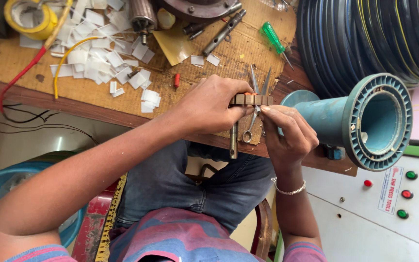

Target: The person inserts small white plastic spacers into the slots of a motor stator. They use a green screwdriver to push the spacers into place and a pair of scissors to trim excess material from the spacers.

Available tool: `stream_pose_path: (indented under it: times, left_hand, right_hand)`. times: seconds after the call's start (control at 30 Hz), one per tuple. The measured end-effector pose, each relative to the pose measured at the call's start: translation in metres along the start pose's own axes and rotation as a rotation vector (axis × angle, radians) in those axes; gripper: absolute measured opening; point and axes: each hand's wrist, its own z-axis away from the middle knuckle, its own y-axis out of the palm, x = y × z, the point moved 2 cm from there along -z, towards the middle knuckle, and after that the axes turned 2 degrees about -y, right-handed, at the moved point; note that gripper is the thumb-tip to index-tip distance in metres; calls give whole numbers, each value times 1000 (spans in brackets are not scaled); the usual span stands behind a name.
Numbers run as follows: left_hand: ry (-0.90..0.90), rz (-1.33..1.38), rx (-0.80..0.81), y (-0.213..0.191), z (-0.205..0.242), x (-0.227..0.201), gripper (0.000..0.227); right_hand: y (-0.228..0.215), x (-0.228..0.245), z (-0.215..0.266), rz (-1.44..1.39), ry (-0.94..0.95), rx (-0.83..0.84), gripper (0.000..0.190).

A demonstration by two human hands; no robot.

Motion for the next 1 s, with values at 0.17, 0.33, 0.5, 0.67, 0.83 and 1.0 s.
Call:
stream_pose_path:
  times: [0.17,0.33,0.5,0.67,0.83,1.0]
  left_hand:
    - [95,-141,-36,1,2,-5,30]
    - [132,-313,26,1,1,-13,24]
    - [157,-412,47,9,-4,-17,28]
    - [156,-483,54,14,-6,-19,29]
    - [169,-445,32,15,-8,-18,26]
    - [191,-443,12,16,-8,-16,27]
  right_hand:
    - [3,-13,1,-65,-94,1,25]
    - [-7,-17,-3,-36,-184,94,29]
    - [-17,-19,-6,9,-188,181,30]
    - [-23,-20,-8,50,-204,240,30]
    - [-26,-19,-13,104,-225,288,31]
    - [-26,-15,-10,171,-228,287,31]
